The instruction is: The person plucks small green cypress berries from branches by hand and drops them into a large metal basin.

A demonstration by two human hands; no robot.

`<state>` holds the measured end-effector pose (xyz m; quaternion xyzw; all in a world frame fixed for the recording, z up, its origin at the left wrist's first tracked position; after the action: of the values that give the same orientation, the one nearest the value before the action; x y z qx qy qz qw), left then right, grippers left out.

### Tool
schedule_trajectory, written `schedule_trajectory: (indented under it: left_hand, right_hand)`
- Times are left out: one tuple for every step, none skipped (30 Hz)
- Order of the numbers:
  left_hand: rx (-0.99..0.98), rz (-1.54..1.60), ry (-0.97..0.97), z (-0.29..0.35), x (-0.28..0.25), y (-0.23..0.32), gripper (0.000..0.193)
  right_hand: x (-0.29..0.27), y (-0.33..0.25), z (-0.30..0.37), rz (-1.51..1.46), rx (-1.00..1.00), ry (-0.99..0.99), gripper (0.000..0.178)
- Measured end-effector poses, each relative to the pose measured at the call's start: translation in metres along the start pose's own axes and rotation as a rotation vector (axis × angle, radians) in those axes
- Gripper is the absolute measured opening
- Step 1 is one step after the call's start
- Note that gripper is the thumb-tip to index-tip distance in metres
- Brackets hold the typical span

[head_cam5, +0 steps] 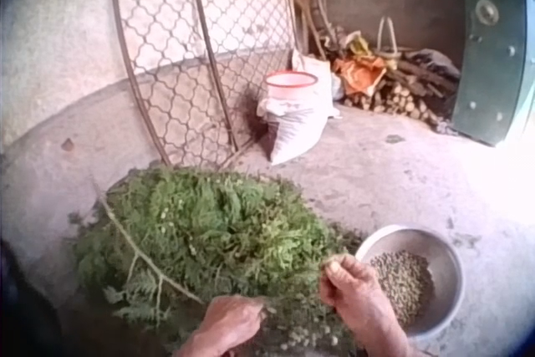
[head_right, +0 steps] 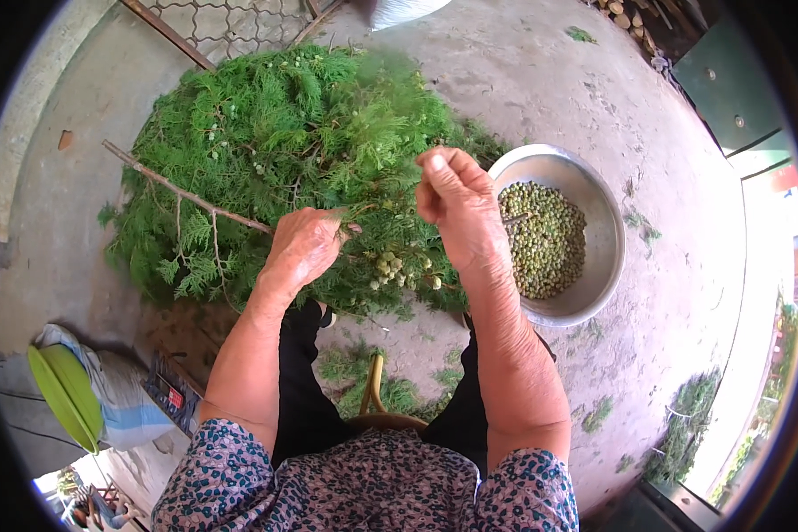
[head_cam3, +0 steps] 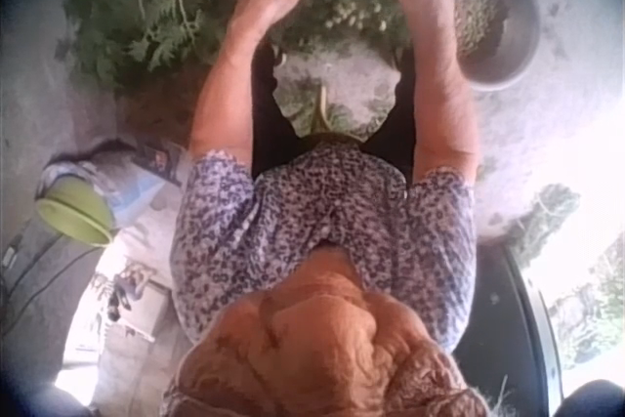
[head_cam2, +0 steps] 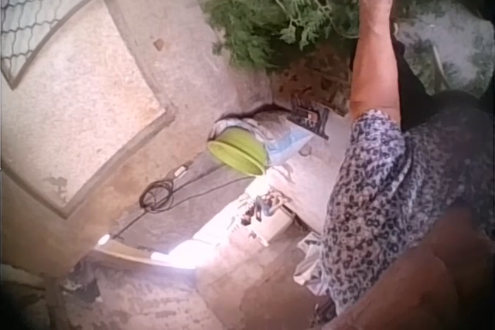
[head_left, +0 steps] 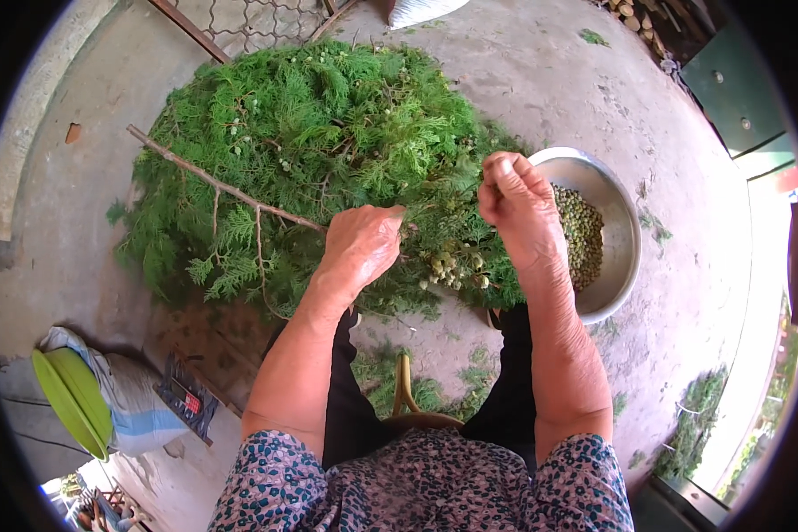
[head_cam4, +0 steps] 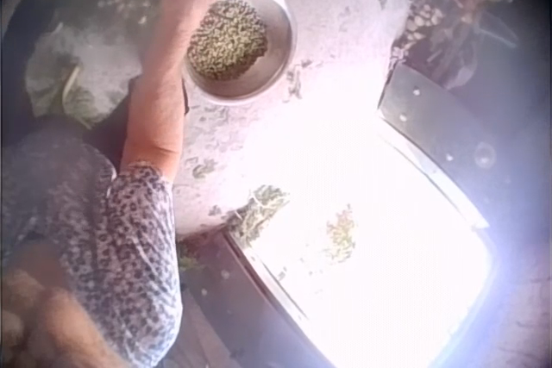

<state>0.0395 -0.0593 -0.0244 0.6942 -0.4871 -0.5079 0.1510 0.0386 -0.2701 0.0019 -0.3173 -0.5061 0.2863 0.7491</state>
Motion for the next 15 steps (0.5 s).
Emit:
schedule_trajectory:
  left_hand:
    - [-0.088, 0.142, -0.047, 0.0, -0.002, 0.003, 0.023]
    - [-0.185, 0.284, -0.087, 0.0, -0.005, 0.005, 0.023]
    - [-0.285, 0.416, -0.118, 0.0, -0.007, 0.008, 0.024]
    - [-0.321, 0.398, -0.091, 0.001, -0.007, 0.008, 0.026]
    - [-0.338, 0.388, -0.078, 0.001, -0.008, 0.009, 0.027]
    - [-0.357, 0.378, -0.064, 0.001, -0.009, 0.01, 0.028]
    - [-0.348, 0.382, -0.088, 0.0, -0.01, 0.013, 0.029]
    - [-0.342, 0.385, -0.1, -0.002, -0.009, 0.013, 0.029]
    - [-0.336, 0.388, -0.113, -0.003, -0.008, 0.014, 0.03]
    - [-0.28, 0.241, -0.124, -0.004, -0.006, 0.013, 0.029]
    - [-0.252, 0.167, -0.13, -0.004, -0.005, 0.013, 0.029]
    - [-0.224, 0.094, -0.135, -0.004, -0.003, 0.014, 0.029]
    - [-0.345, 0.451, -0.108, -0.001, -0.004, 0.019, 0.026]
    - [-0.462, 0.809, -0.076, 0.0, -0.004, 0.021, 0.023]
    - [-0.463, 0.805, -0.073, -0.002, -0.003, 0.02, 0.023]
  right_hand:
    - [0.0, -0.001, 0.003, 0.166, -0.033, -0.075, 0.012]
    - [0.004, 0.0, 0.006, 0.248, -0.092, -0.063, 0.014]
    - [0.006, -0.004, 0.009, 0.407, -0.124, -0.082, 0.017]
    - [0.007, -0.002, 0.009, 0.569, -0.271, -0.143, 0.021]
    - [0.011, 0.0, 0.009, 0.729, -0.42, -0.204, 0.025]
    - [0.014, 0.0, 0.013, 0.799, -0.37, -0.178, 0.029]
    - [0.015, 0.003, 0.013, 0.801, -0.372, -0.174, 0.029]
    - [0.015, 0.006, 0.013, 0.867, -0.459, -0.141, 0.027]
    - [0.014, 0.009, 0.012, 0.932, -0.547, -0.107, 0.025]
    - [0.012, 0.01, 0.008, 0.997, -0.679, -0.122, 0.019]
    - [0.011, 0.011, 0.008, 0.997, -0.678, -0.119, 0.019]
    - [0.01, 0.011, 0.008, 0.935, -0.65, -0.09, 0.019]
    - [0.012, 0.012, 0.008, 0.871, -0.623, -0.065, 0.019]
    - [0.014, 0.016, 0.007, 0.715, -0.659, -0.05, 0.012]
    - [0.015, 0.012, 0.009, 0.712, -0.658, -0.054, 0.012]
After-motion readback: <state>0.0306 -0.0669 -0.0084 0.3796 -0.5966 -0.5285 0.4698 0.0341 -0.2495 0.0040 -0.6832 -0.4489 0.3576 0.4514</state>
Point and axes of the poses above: each hand's wrist, its own z-axis away from the middle knuckle, its own x-axis out of the palm, y = z × x, the point moved 1 cm from there along -z, towards the middle knuckle, and after that the axes turned 13 degrees about y, right-handed, at the moved point
